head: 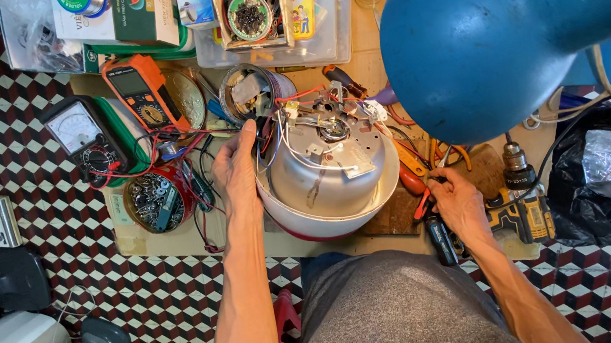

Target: The person works on the internal wiring of a disassembled appliance base, using pliers to strip and adjust wires and a multimeter to test electrical connections. They repeatedly reposition the appliance base and manipulate the motor and wiring components on a cluttered workbench.

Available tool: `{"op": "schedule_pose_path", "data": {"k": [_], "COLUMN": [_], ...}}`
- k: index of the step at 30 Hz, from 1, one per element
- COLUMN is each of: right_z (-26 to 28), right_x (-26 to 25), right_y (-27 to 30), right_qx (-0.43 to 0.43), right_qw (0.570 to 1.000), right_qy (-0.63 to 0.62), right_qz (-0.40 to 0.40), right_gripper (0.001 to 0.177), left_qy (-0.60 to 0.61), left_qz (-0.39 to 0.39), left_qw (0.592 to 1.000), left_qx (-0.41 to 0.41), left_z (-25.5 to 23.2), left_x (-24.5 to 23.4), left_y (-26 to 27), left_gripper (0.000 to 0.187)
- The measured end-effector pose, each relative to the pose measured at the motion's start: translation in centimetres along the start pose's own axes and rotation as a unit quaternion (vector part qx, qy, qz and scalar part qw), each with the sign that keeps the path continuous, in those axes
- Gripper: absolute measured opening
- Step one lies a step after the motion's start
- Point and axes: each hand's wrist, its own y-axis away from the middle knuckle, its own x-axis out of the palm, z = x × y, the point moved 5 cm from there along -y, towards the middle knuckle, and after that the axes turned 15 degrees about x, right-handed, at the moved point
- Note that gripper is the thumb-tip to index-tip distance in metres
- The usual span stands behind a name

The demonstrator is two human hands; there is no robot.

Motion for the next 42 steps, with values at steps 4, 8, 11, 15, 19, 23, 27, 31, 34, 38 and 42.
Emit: {"op": "schedule_pose_path", "data": {"k": [4, 8, 11, 15, 19, 23, 27, 31, 34, 38, 42], "right_z": [-0.3, -1.4, -2.8, -4.2, -4.5, -4.3, -3.9, -2.7, -1.8, 0.4, 0.4], "right_x": [-0.1, -0.7, -1.4, -2.2, -2.7, -3.3, -3.8, -3.6, -2.5, 0.1, 0.2], "right_y": [0.2, 0.8, 1.1, 0.8, 0.6, -0.1, -0.6, -0.4, -0.1, -0.8, -1.4], "right_qx": [-0.004, -0.047, -0.049, -0.041, -0.045, -0.056, -0.063, -0.052, -0.013, -0.039, 0.015], "right_qw": [1.000, 0.995, 0.992, 0.989, 0.988, 0.988, 0.985, 0.986, 0.997, 0.957, 0.978], "right_qy": [-0.008, -0.088, -0.117, -0.143, -0.146, -0.146, -0.157, -0.158, 0.033, 0.260, 0.201], "right_qz": [-0.013, -0.009, -0.011, -0.003, 0.006, -0.013, -0.028, -0.034, -0.062, -0.118, -0.054], "right_gripper": [0.034, 0.037, 0.037, 0.037, 0.036, 0.034, 0.032, 0.031, 0.042, 0.065, 0.058], "left_qy": [0.018, 0.007, -0.045, -0.077, -0.148, -0.156, -0.176, -0.205, -0.196, -0.200, -0.189], "left_qz": [0.012, 0.014, 0.020, 0.052, 0.054, 0.065, 0.061, 0.085, 0.096, 0.100, 0.105], "left_qw": [1.000, 1.000, 0.999, 0.996, 0.987, 0.985, 0.982, 0.972, 0.972, 0.971, 0.970], "left_qx": [-0.005, -0.006, -0.006, 0.006, 0.031, 0.030, 0.012, 0.078, 0.084, 0.089, 0.109], "left_z": [-0.3, -0.4, -0.3, -0.1, -0.7, -0.7, -0.3, -1.4, -2.1, -2.3, -2.0], "left_x": [0.2, 0.3, 0.1, -0.1, -0.5, -0.1, 0.4, 1.0, 1.3, 1.3, 1.1], "left_y": [0.1, 0.0, -0.2, -0.3, -0.3, 0.3, 1.1, 1.7, 2.3, 2.6, 2.4], "left_gripper": [0.039, 0.040, 0.046, 0.053, 0.057, 0.058, 0.058, 0.056, 0.055, 0.056, 0.057]}}
